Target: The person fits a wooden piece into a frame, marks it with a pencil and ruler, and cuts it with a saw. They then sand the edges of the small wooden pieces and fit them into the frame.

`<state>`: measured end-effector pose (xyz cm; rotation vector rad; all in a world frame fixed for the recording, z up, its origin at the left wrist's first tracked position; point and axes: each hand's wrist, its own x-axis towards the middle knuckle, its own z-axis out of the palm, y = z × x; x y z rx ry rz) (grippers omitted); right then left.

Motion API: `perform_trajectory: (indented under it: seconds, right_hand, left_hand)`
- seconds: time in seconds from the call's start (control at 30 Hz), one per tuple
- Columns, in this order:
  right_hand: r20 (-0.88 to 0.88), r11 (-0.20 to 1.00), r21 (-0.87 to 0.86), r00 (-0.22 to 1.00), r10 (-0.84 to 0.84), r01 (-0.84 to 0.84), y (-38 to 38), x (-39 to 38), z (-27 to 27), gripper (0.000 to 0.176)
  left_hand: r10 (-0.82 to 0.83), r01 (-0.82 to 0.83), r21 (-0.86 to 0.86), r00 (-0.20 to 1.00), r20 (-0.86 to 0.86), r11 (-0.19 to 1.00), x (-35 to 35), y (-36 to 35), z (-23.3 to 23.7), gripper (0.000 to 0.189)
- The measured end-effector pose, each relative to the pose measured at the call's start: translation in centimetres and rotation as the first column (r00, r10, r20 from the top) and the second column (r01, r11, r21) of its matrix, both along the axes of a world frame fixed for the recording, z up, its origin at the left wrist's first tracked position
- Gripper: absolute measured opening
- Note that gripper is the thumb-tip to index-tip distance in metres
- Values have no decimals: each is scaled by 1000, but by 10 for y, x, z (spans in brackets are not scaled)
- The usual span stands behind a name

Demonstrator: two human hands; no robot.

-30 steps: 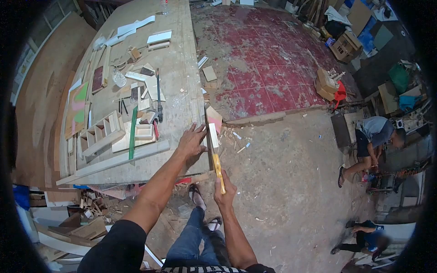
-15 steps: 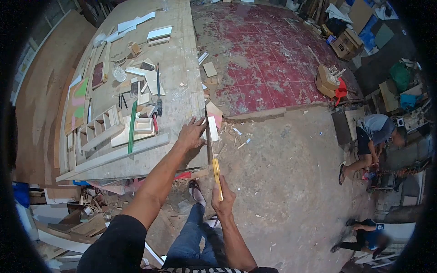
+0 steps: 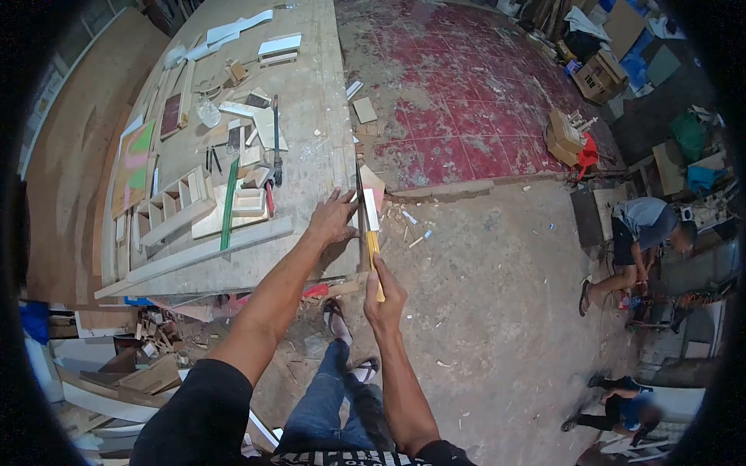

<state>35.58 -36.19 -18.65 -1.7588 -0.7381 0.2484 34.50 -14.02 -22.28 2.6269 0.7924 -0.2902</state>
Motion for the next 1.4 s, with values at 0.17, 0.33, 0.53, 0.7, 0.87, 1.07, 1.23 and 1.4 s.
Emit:
perform_trajectory:
  seconds: [0.17,0.33,0.53,0.7,0.87,1.07,1.23,1.4]
  right_hand:
    - [1,997,-77,1000,6,-6,-49,-31,11,35]
    - [36,999,-32,999,14,-13,-8,-7,7,34]
    - [82,997,-66,996,36,-31,-39,-24,8,35]
    - [143,1000,2,990,3,-3,1,-9,3,37]
    - [95,993,-115,994,51,-40,-42,-27,17,36]
    - [103,999,-30,994,17,-14,-18,-19,5,36]
    - [-4,992,-128,1000,20,-20,-12,-14,20,36]
    - [32,996,-89,999,15,-12,-32,-27,18,36]
  left_hand:
    - [15,-14,-24,998,58,1000,0,6,-11,85]
    - [-9,9,-4,998,56,1000,-1,6,-12,83]
    - [18,-17,-21,999,33,1000,-1,4,-6,81]
    - [22,-21,-21,1000,4,1000,0,8,1,79]
    - [0,1,-16,998,57,1000,-3,3,-21,87]
    - [11,-11,0,1000,21,1000,0,6,-5,81]
    - [4,-3,-13,999,40,1000,-2,3,-2,86]
    - [-11,11,-2,1000,-8,1000,0,4,0,88]
